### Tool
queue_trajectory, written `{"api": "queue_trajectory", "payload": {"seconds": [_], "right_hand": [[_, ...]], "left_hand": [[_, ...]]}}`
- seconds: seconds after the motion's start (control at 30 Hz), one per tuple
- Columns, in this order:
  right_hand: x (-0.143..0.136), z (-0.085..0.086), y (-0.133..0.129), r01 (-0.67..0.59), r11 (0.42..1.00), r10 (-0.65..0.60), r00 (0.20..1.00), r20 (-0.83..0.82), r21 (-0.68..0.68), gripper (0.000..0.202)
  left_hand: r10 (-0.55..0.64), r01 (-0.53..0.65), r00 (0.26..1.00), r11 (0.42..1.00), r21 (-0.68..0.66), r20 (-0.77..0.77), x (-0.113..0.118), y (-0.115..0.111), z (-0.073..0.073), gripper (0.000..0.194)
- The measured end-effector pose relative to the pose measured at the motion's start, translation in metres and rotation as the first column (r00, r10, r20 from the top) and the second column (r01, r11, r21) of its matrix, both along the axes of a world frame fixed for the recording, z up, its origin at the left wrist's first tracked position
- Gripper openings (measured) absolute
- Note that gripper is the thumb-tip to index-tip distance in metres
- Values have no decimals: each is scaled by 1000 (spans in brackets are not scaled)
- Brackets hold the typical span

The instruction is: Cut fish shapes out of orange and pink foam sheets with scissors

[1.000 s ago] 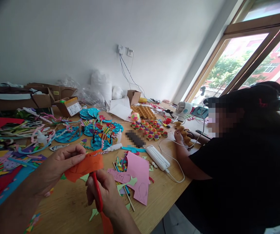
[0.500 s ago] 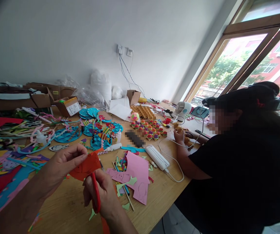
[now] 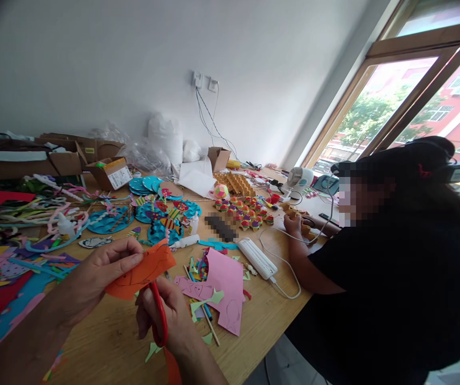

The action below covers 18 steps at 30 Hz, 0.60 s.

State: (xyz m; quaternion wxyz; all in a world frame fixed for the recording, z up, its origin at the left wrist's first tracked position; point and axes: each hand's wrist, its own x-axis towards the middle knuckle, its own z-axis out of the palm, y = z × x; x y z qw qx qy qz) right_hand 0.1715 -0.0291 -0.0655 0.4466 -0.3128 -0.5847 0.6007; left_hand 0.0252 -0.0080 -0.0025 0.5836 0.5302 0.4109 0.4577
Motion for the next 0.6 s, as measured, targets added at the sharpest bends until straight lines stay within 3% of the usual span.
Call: {"api": "queue_trajectory", "payload": {"seconds": [0.23, 0.6], "right_hand": [[0, 2, 0, -12, 1000, 12, 1000, 1, 10, 55], [-6, -6, -3, 38, 998, -40, 999, -33, -43, 60]], "left_hand": [[-6, 8, 998, 999, -39, 59, 3, 0, -2, 22], [37, -32, 997, 996, 80, -65, 12, -2, -3, 24]]}}
